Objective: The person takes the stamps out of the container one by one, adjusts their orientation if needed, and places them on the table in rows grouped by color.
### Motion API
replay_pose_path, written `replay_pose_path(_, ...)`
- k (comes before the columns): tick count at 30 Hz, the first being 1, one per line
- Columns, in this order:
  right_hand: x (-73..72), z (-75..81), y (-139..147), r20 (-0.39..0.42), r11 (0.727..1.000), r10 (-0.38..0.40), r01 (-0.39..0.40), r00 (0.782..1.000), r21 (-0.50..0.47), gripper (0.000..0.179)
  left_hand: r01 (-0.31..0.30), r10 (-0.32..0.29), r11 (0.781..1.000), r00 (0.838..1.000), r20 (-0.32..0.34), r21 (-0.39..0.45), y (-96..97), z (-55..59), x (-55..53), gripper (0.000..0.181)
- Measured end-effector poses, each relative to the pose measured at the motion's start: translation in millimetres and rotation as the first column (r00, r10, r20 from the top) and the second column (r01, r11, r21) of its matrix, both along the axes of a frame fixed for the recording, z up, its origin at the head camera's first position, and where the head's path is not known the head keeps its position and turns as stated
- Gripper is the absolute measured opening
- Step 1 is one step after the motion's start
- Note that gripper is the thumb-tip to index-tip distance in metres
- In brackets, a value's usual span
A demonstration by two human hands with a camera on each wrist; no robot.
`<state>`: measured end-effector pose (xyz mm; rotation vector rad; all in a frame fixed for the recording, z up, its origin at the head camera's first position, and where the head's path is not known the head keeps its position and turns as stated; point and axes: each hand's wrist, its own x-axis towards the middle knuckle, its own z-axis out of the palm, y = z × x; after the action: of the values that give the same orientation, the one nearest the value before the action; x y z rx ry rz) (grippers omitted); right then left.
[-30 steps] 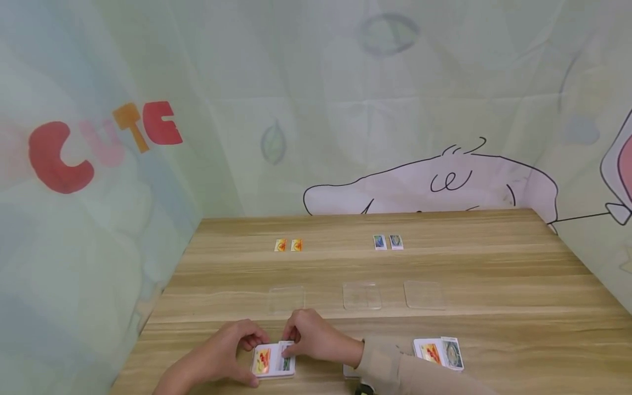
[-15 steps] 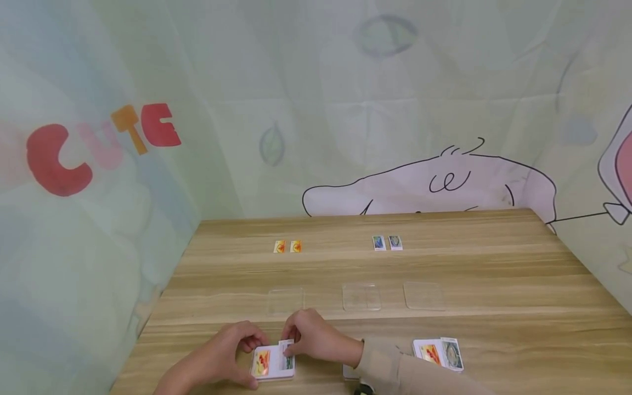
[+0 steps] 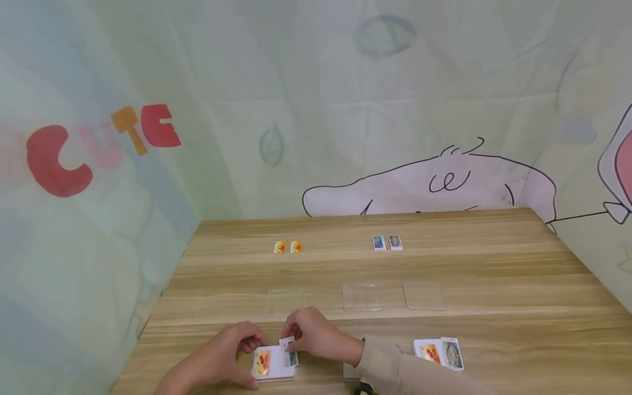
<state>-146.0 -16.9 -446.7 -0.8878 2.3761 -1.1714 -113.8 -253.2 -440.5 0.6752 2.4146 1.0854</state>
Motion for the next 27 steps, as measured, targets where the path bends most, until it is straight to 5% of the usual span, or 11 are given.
replay_pose_path(16, -2.3, -0.4, 3.1, 0.018, 0.999, -0.027, 0.028, 0.999, -0.043, 0.01, -0.023, 0.023, 0.999, 1.0, 0.002, -0.038, 0.0, 0.0, 0.1, 0.057)
replay_pose_path(27, -4.6, 0.3, 7.8, 0.148, 0.99, -0.039, 0.058, 0.988, -0.128, 0.01, -0.007, 0.007, 1.0, 1.0, -0.015, -0.008, 0.1, 0.7, 1.2, 0.057)
